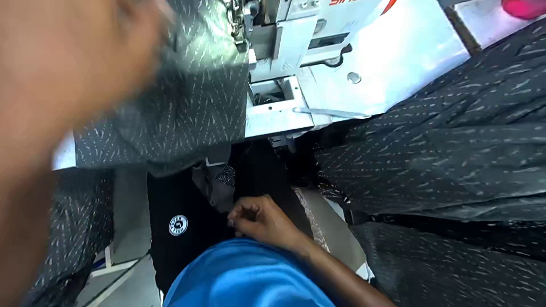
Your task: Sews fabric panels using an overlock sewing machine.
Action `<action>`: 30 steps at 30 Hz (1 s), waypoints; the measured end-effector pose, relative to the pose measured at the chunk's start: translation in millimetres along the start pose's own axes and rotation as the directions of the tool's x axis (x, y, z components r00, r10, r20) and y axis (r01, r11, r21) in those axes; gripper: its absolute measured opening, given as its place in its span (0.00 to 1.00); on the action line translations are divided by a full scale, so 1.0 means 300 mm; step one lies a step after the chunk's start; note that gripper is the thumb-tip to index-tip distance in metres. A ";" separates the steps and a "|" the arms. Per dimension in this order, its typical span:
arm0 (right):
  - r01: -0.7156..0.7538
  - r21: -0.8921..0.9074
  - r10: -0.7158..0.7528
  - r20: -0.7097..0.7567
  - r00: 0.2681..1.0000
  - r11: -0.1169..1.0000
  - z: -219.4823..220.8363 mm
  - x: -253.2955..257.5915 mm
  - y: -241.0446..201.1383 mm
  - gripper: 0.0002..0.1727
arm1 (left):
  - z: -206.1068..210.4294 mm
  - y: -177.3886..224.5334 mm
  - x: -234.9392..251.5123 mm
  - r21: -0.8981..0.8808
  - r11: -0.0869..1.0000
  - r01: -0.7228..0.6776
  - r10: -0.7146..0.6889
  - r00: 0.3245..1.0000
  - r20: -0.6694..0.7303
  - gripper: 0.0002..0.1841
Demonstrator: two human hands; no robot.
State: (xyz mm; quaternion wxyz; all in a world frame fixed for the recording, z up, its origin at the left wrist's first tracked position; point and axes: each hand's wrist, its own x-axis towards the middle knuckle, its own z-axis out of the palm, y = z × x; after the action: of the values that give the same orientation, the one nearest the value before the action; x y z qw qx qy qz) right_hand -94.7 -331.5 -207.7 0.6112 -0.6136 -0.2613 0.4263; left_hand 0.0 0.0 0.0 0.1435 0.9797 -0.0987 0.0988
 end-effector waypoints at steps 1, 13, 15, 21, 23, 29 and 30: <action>-0.004 -0.046 0.001 -0.067 0.998 0.999 0.012 -0.017 0.009 0.07 | 0.056 0.171 -0.068 -0.021 0.993 0.115 -0.112 0.985 0.133 0.30; 0.044 -0.550 -0.246 -0.299 0.922 0.834 -0.311 0.350 0.074 0.23 | 0.292 0.172 -0.606 -0.268 0.863 0.429 -0.461 0.885 -0.068 0.22; 0.161 -0.588 -0.318 -0.173 0.932 0.793 -0.253 0.275 0.076 0.15 | 0.252 0.178 -0.647 -0.283 0.860 0.424 -0.468 0.877 -0.107 0.21; 0.370 -0.475 -0.445 -0.051 0.894 0.798 0.040 -0.091 0.026 0.08 | 0.305 0.342 -0.658 -0.574 0.741 0.349 -0.362 0.927 0.096 0.24; 0.388 -0.589 -0.487 -0.012 0.873 0.709 0.128 -0.089 -0.052 0.07 | 0.352 0.410 -0.628 -0.630 0.694 0.348 -0.250 0.938 0.242 0.28; 0.557 -0.638 -0.519 0.274 0.809 0.531 0.274 -0.033 -0.159 0.10 | 0.338 0.419 -0.723 -0.794 0.412 0.447 -0.372 0.878 0.301 0.07; 0.581 -0.597 -0.517 0.300 0.801 0.553 0.272 -0.033 -0.171 0.11 | 0.324 0.401 -0.761 -0.834 0.329 0.443 -0.403 0.864 0.300 0.08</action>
State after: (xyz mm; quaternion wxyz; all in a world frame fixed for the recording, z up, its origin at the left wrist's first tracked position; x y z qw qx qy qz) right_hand -158.1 -291.0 -146.8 0.4412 -0.6566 -0.6001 0.1190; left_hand -230.1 -104.3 -110.4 0.6478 0.7518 0.1201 -0.0267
